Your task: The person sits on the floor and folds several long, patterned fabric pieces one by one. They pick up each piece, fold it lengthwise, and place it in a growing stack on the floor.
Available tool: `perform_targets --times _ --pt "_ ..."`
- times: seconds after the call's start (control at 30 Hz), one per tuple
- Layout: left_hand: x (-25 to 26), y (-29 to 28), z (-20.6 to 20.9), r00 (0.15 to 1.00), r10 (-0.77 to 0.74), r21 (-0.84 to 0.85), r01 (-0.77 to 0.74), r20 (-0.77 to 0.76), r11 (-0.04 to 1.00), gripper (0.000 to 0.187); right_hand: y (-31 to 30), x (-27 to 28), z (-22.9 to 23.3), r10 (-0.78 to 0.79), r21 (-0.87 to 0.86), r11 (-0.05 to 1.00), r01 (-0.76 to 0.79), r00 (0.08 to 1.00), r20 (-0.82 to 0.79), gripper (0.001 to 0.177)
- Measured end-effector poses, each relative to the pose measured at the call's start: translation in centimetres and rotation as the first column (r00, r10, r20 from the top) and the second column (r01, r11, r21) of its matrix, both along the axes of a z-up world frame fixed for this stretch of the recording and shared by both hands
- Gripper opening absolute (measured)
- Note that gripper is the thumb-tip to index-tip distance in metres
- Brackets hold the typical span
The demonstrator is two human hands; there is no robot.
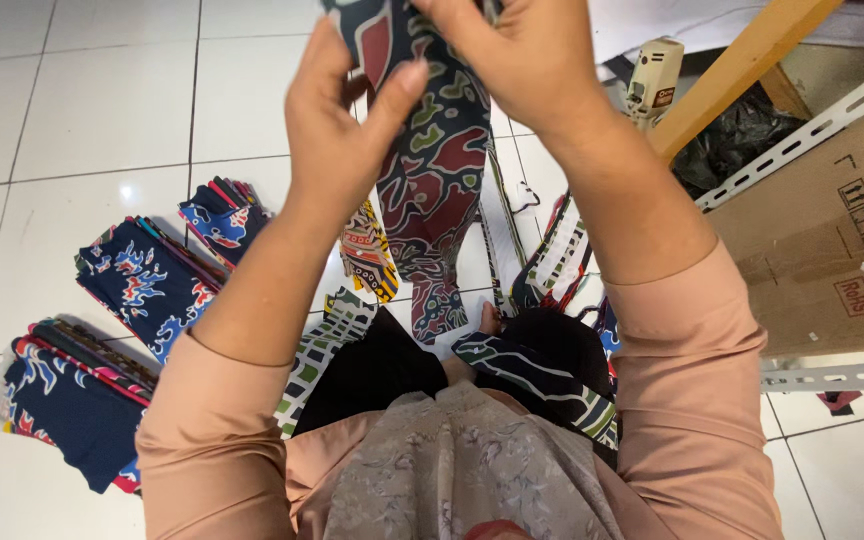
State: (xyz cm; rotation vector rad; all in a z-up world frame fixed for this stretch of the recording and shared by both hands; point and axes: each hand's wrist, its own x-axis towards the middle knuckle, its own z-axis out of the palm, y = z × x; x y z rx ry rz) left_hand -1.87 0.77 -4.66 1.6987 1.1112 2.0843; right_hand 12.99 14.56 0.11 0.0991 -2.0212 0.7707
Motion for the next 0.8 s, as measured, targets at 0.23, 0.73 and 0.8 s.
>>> perform_targets --times 0.23,0.73,0.8 --pt "0.2 1.7 -10.1 0.947 0.217 -0.215 -0.269 -0.238 0.939 0.021 0.2 -1.7 1.4 -0.239 0.160 0.956 0.248 0.968 -0.073 0.012" --pt "1.2 0.4 -13.2 0.966 0.061 -0.260 0.007 0.252 0.966 0.038 4.8 -1.3 -1.2 -0.383 -0.037 0.924 0.382 0.922 -0.053 0.030" --pt "1.8 -0.1 -14.1 0.891 -0.078 -0.305 0.234 0.448 0.923 0.045 6.3 -1.5 -2.7 -0.473 -0.038 0.881 0.472 0.881 -0.026 0.035"
